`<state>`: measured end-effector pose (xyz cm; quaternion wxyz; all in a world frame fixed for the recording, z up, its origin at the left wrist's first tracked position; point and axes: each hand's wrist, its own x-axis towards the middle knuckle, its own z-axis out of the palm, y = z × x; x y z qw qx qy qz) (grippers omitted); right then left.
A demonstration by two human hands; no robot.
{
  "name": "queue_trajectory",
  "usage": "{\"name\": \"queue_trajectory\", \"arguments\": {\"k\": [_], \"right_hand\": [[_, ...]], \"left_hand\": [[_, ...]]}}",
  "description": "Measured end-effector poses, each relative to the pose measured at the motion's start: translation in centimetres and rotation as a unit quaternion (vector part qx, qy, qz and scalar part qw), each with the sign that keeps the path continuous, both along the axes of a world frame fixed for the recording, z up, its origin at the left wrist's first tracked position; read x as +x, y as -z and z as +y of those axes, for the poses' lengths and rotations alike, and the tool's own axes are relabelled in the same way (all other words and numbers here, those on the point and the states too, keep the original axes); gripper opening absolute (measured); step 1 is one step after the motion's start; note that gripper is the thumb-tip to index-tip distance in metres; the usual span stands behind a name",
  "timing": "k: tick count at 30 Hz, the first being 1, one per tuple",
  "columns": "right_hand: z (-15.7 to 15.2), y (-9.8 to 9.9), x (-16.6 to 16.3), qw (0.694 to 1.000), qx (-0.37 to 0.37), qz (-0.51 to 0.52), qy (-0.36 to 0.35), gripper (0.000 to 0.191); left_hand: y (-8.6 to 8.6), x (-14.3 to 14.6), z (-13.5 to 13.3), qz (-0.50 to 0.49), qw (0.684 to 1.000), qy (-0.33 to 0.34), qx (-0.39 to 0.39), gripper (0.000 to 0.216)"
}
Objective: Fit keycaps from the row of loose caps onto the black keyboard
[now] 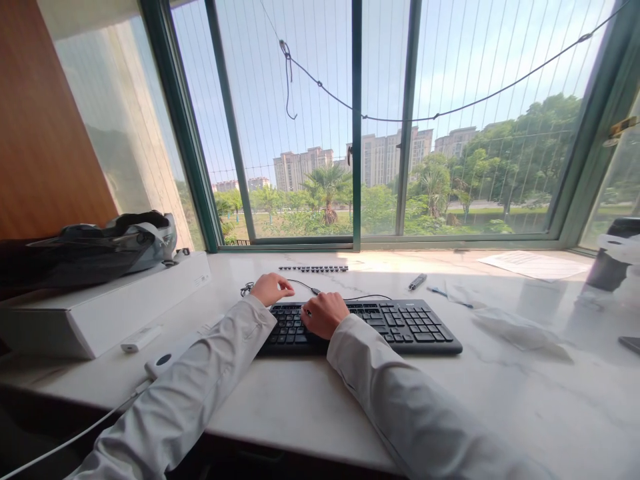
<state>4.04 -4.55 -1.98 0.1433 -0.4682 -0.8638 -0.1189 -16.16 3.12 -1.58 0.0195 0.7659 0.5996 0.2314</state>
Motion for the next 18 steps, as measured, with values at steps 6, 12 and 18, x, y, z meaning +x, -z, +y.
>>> {"name": "queue_trajectory", "arguments": {"k": [6, 12, 18], "right_hand": [[0.3, 0.2, 0.2, 1.0, -0.008, 0.01, -0.003, 0.037], [0.3, -0.4, 0.7, 1.0, -0.009, 0.017, -0.002, 0.036], [1.0, -0.8, 1.6, 0.999, -0.036, 0.012, 0.006, 0.028]], "left_hand": [[0.7, -0.7, 0.3, 0.044, 0.995, -0.084, 0.042, 0.026], [0.8, -1.0, 0.3, 0.057, 0.989, -0.135, 0.021, 0.027], [0.5, -0.7, 0.5, 0.081, 0.983, -0.164, 0.027, 0.028]]}}
